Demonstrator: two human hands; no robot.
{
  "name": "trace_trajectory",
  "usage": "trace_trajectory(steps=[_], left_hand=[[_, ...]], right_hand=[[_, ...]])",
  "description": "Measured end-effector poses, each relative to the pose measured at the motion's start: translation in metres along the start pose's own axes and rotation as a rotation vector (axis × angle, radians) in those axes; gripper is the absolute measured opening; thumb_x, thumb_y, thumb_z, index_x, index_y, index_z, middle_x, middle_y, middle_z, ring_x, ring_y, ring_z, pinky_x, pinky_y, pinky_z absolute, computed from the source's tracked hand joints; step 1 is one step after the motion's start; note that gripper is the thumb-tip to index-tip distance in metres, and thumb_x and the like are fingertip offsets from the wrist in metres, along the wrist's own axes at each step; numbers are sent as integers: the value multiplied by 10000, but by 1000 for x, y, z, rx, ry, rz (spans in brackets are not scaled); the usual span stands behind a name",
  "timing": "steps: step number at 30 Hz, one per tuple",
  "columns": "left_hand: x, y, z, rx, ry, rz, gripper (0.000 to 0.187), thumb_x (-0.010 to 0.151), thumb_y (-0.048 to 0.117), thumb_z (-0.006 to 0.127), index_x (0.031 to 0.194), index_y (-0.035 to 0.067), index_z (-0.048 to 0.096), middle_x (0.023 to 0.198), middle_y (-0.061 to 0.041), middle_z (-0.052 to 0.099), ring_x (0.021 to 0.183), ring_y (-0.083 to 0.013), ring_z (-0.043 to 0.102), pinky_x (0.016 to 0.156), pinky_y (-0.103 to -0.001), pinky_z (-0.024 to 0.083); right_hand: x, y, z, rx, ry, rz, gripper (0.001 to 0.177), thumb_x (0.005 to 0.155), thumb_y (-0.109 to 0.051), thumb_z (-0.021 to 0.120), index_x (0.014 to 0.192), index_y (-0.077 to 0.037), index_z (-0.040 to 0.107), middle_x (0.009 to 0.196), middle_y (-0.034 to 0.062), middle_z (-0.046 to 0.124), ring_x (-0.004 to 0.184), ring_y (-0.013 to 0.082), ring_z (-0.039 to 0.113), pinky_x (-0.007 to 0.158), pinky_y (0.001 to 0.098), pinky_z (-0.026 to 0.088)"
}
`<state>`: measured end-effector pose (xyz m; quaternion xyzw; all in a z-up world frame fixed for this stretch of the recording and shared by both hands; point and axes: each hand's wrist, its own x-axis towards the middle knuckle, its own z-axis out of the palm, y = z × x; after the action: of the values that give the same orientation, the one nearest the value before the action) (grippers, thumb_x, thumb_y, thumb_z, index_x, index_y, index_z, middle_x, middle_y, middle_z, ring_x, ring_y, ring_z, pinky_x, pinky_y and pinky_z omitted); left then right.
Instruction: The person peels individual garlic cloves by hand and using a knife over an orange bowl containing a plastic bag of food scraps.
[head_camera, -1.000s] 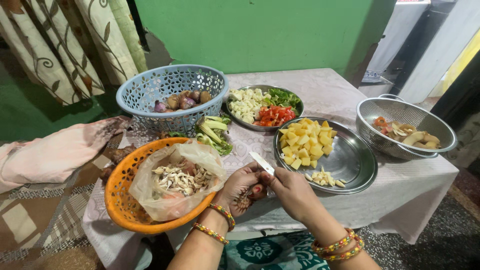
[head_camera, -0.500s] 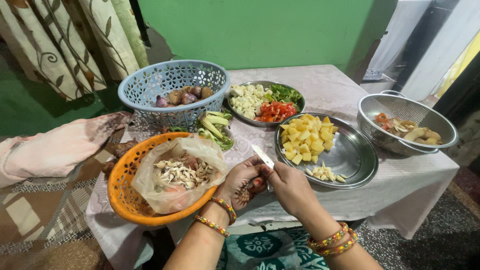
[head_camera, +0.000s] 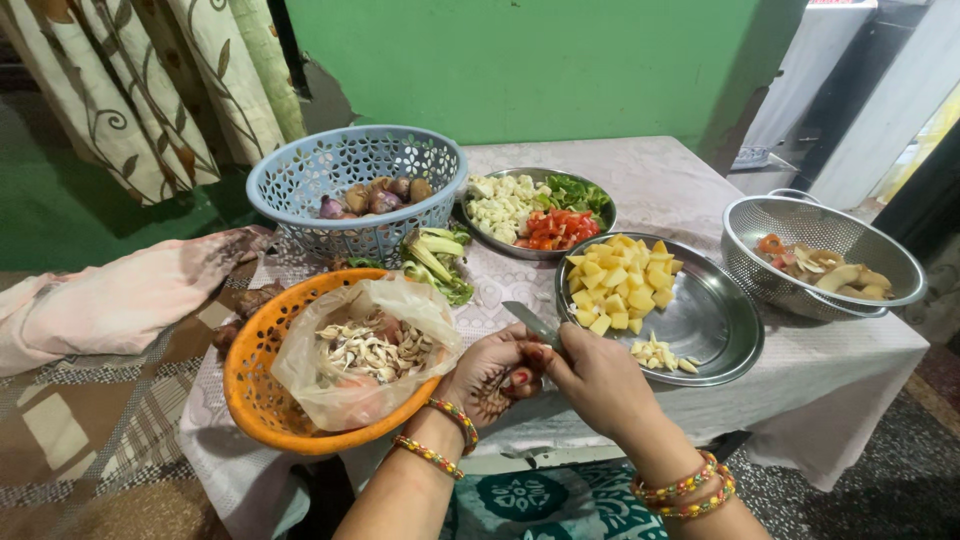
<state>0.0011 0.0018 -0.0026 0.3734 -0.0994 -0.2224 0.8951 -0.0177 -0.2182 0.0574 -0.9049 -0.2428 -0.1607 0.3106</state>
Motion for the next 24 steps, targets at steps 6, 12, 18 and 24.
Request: trace_trajectory(steps=[6, 12, 18, 24], left_hand=[[0, -2, -3, -5, 17, -9, 35, 1165, 14, 736, 1164, 49, 736, 957, -30, 783, 666, -59, 664, 579, -221, 509], [6, -5, -7, 1, 44, 8, 49, 1140, 16, 732, 1123, 61, 741, 947, -50, 801, 615, -54, 637, 544, -213, 489], [6, -5, -7, -11, 80, 23, 109, 1178, 20, 712, 1083, 73, 705, 980, -73, 822, 623, -46, 625, 565, -209, 495], [8, -4, -7, 4, 51, 40, 77, 1169, 31, 698, 1122, 88, 722, 956, -46, 801, 617, -41, 608, 572, -210, 498]], right_hand=[[-2, -6, -3, 7, -8, -14, 413, 1097, -402, 769, 955, -29, 663, 841, 254, 752, 865, 532, 736, 743, 639, 541], [-2, -7, 0, -18, -1, -27, 406, 1114, -402, 728, 954, -35, 656, 866, 267, 761, 892, 536, 747, 760, 650, 546], [-1, -5, 6, -8, -4, 8, 416, 1123, -413, 719, 964, -32, 664, 875, 284, 760, 927, 556, 737, 777, 663, 537], [-2, -7, 12, 94, -2, 86, 416, 1133, -400, 689, 973, -17, 689, 885, 302, 756, 934, 557, 735, 783, 635, 551]])
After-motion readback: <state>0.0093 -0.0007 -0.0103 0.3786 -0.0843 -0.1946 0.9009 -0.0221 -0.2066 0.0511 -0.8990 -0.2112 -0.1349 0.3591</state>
